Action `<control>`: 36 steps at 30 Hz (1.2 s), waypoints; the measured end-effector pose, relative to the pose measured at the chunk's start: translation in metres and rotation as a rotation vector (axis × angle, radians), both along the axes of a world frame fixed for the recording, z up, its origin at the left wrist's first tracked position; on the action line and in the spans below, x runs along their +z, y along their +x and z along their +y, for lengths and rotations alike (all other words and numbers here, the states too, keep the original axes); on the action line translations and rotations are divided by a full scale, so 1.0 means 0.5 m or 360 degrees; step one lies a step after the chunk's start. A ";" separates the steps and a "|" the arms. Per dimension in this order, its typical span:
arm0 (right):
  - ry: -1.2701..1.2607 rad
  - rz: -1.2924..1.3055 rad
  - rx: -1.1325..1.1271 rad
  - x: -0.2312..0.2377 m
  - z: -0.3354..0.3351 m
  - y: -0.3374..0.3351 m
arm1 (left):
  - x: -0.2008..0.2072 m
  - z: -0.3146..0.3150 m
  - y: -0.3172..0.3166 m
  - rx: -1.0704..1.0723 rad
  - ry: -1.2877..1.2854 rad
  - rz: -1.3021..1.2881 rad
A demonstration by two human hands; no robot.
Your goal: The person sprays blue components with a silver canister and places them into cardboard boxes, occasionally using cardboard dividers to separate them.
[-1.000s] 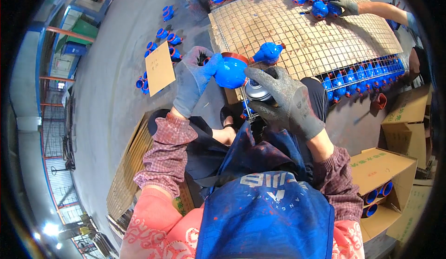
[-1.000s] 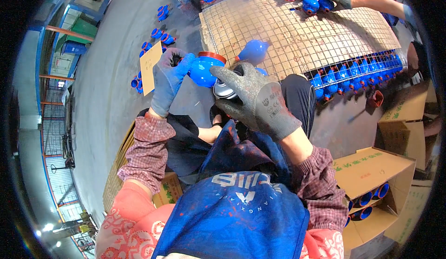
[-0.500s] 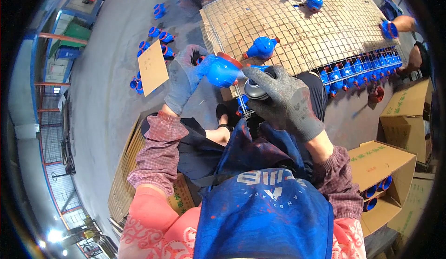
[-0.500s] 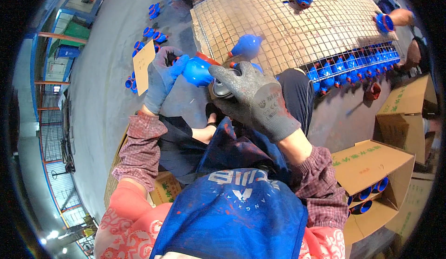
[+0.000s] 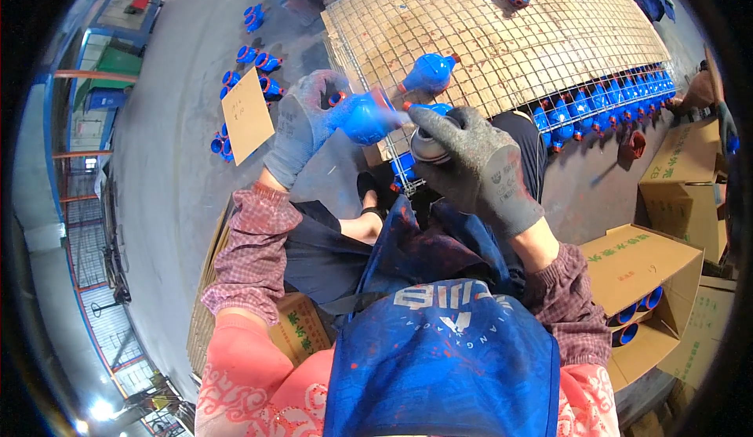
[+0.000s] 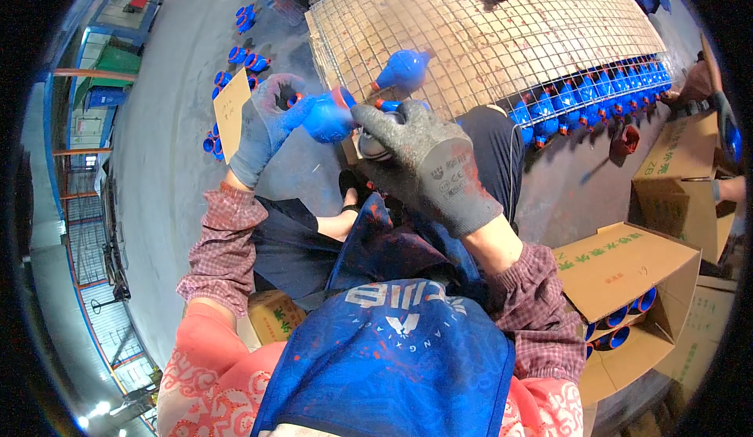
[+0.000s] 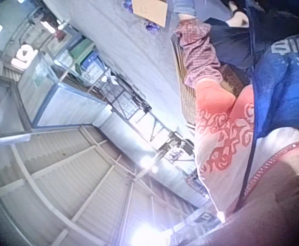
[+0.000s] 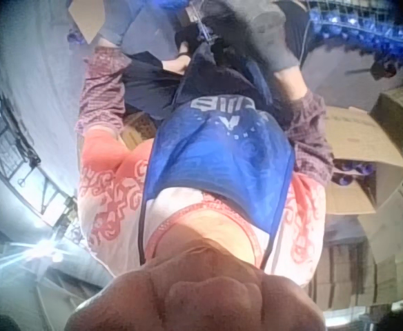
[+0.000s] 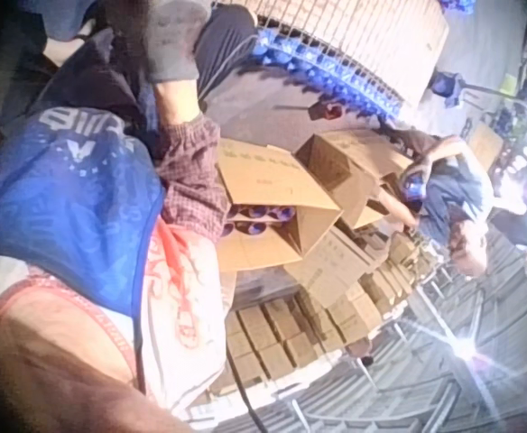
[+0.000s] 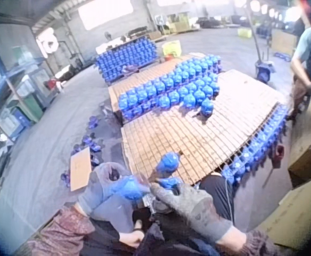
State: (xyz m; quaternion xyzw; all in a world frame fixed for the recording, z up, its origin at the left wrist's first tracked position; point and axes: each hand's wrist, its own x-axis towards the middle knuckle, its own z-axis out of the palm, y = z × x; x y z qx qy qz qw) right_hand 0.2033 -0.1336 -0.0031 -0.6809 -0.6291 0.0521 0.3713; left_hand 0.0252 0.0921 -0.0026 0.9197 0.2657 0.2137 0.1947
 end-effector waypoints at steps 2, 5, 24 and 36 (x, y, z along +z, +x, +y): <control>0.0066 0.0147 -0.0087 0.007 0.003 0.012 | -0.006 0.002 0.002 -0.0031 -0.0078 0.0034; 0.0054 0.0121 -0.0334 0.006 -0.023 0.045 | -0.015 0.002 0.001 -0.0040 -0.0047 -0.0038; -0.0456 0.0680 -0.2083 -0.695 -0.595 0.308 | 0.020 0.235 -0.250 0.0850 -0.0255 -0.0227; 0.0107 -0.0083 -0.1728 -0.285 -0.376 0.235 | -0.366 0.290 -0.581 0.1463 -0.0194 0.0931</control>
